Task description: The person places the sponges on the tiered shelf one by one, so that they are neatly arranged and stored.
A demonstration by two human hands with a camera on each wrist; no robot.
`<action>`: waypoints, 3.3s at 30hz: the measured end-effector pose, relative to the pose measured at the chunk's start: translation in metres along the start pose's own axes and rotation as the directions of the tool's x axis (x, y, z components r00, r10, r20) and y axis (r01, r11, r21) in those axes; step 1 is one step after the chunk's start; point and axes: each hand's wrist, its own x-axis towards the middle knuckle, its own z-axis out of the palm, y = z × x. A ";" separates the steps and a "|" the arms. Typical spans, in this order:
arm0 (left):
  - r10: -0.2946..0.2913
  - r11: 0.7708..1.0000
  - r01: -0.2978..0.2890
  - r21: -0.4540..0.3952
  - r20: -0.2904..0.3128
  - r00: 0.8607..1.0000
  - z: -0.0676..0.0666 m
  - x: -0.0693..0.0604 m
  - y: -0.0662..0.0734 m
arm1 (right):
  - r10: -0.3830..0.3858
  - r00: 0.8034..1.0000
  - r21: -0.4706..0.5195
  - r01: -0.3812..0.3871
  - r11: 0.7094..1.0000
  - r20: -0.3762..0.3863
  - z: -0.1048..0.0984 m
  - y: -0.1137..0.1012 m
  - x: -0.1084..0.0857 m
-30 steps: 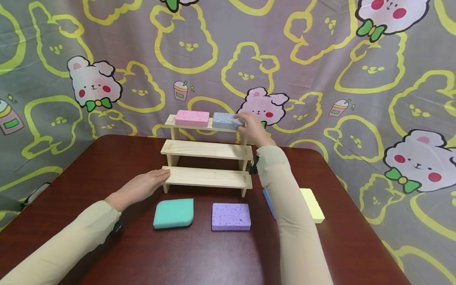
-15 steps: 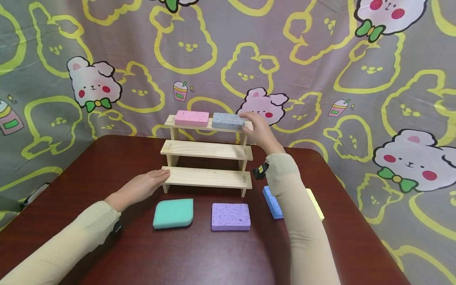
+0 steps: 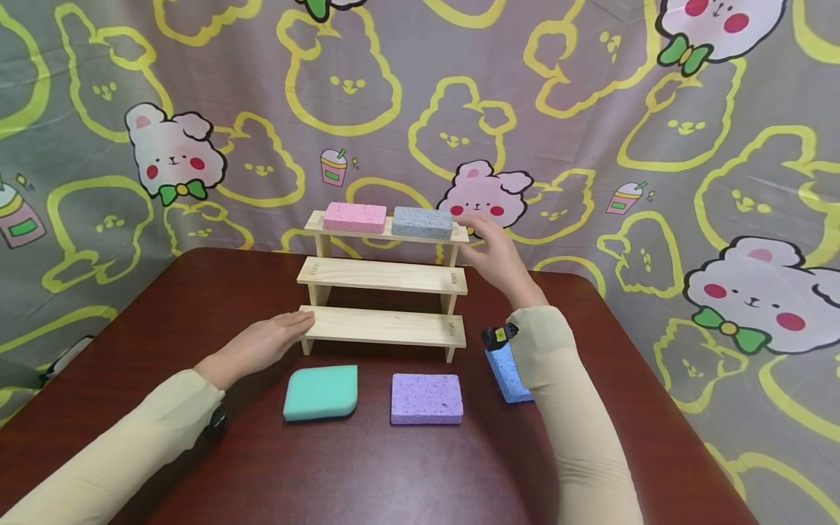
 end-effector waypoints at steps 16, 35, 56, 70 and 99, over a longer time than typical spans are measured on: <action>0.017 1.000 -0.017 0.003 -0.015 1.000 0.000 0.000 0.000 | 0.092 0.989 -0.028 -0.089 0.996 0.115 -0.001 0.002 -0.052; 0.018 1.000 -0.018 0.013 -0.013 1.000 0.001 -0.001 -0.001 | 0.227 0.945 -0.105 -0.208 0.973 0.234 0.003 0.017 -0.101; 0.072 0.997 -0.071 0.030 -0.032 0.997 -0.001 0.000 -0.001 | 0.288 0.900 -0.196 -0.233 0.952 0.326 0.011 0.049 -0.149; 0.049 0.999 -0.048 0.021 -0.011 0.999 -0.001 0.000 0.000 | 0.373 0.850 -0.282 -0.279 0.918 0.371 0.015 0.053 -0.160; 0.026 1.000 -0.026 0.000 0.000 1.000 -0.001 0.000 -0.001 | 0.455 0.790 -0.427 -0.274 0.862 0.411 0.010 0.045 -0.164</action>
